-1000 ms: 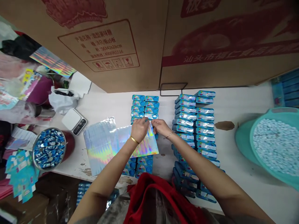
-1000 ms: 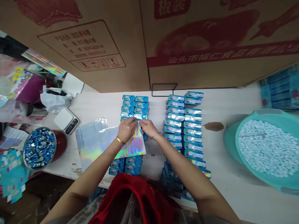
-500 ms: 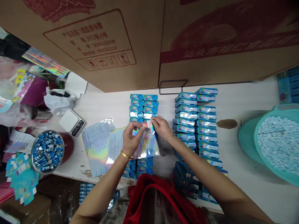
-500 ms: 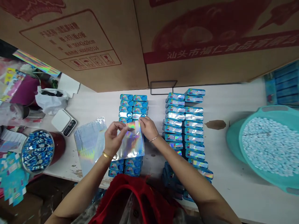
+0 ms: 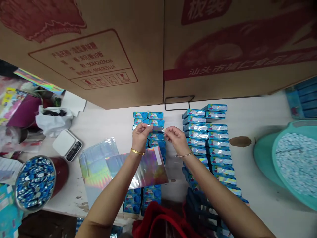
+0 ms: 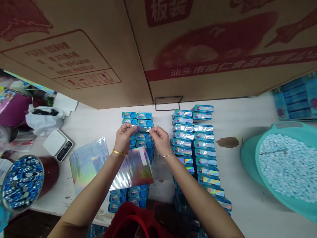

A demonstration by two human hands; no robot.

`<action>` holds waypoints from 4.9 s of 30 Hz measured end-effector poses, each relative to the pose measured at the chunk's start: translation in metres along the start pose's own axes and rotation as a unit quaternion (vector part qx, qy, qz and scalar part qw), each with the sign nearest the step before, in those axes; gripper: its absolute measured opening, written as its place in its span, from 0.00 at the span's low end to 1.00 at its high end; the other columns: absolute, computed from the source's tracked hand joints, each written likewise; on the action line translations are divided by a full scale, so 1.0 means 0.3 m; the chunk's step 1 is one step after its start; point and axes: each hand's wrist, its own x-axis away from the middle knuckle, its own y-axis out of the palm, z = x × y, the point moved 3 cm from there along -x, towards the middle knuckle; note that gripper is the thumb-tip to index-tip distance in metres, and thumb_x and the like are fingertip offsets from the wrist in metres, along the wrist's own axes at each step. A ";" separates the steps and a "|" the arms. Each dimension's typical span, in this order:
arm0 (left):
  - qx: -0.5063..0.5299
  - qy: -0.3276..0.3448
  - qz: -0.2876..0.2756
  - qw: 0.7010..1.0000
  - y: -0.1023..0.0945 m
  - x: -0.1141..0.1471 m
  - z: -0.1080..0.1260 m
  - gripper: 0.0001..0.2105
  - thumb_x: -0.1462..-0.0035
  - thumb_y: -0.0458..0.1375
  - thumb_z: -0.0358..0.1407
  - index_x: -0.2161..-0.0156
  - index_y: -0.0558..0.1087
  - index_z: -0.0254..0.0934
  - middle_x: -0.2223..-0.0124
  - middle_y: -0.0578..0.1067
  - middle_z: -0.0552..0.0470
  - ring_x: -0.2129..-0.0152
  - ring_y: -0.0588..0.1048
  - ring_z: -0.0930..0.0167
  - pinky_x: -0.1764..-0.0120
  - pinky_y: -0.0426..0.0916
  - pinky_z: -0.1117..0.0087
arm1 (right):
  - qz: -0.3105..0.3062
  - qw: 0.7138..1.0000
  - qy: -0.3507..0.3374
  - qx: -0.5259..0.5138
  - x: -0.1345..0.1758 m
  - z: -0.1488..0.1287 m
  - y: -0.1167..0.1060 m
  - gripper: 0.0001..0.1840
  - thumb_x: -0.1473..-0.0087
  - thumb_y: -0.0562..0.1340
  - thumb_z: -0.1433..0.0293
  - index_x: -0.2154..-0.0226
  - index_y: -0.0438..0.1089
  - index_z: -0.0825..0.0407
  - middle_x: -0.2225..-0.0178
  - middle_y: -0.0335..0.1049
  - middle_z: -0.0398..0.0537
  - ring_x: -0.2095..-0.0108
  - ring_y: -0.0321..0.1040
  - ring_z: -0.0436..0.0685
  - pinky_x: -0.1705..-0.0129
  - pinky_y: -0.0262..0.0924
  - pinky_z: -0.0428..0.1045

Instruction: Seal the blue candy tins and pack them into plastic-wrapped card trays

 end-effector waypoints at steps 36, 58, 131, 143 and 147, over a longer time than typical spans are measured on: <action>-0.515 0.120 0.096 0.843 0.070 -0.268 -0.050 0.19 0.53 0.66 0.40 0.57 0.65 0.40 0.53 0.67 0.45 0.52 0.65 0.56 0.53 0.60 0.53 | 0.109 0.983 -0.098 0.107 -0.279 0.130 -0.008 0.16 0.48 0.59 0.61 0.60 0.72 0.53 0.76 0.59 0.41 0.75 0.57 0.51 0.72 0.56 0.47; -0.573 0.279 -0.258 0.726 -0.121 0.115 -0.039 0.09 0.37 0.52 0.34 0.58 0.74 0.39 0.63 0.79 0.48 0.65 0.75 0.66 0.60 0.62 0.62 | -0.079 0.885 -0.232 0.395 0.137 0.080 0.050 0.17 0.37 0.53 0.67 0.76 0.67 0.49 0.72 0.64 0.47 0.67 0.60 0.56 0.63 0.55 0.53; -0.566 0.232 -0.243 0.753 -0.154 0.137 -0.054 0.11 0.38 0.53 0.38 0.54 0.74 0.40 0.62 0.79 0.48 0.63 0.76 0.66 0.57 0.63 0.64 | -0.085 0.838 -0.258 0.474 0.115 0.052 0.023 0.15 0.38 0.55 0.60 0.70 0.70 0.49 0.65 0.67 0.49 0.62 0.60 0.59 0.61 0.53 0.53; -0.626 0.366 -0.145 0.673 -0.139 0.272 -0.133 0.11 0.38 0.52 0.32 0.54 0.74 0.44 0.46 0.74 0.46 0.50 0.70 0.62 0.52 0.58 0.58 | -0.055 0.819 -0.258 0.510 0.115 0.089 0.031 0.14 0.38 0.55 0.64 0.73 0.69 0.49 0.65 0.68 0.50 0.62 0.58 0.59 0.62 0.49 0.53; -0.597 0.359 -0.174 0.696 -0.147 0.395 -0.086 0.06 0.40 0.54 0.31 0.61 0.74 0.40 0.51 0.75 0.45 0.54 0.70 0.63 0.56 0.60 0.60 | -0.046 0.809 -0.263 0.523 0.121 0.094 0.040 0.15 0.38 0.54 0.64 0.73 0.69 0.50 0.66 0.68 0.51 0.62 0.57 0.60 0.62 0.49 0.54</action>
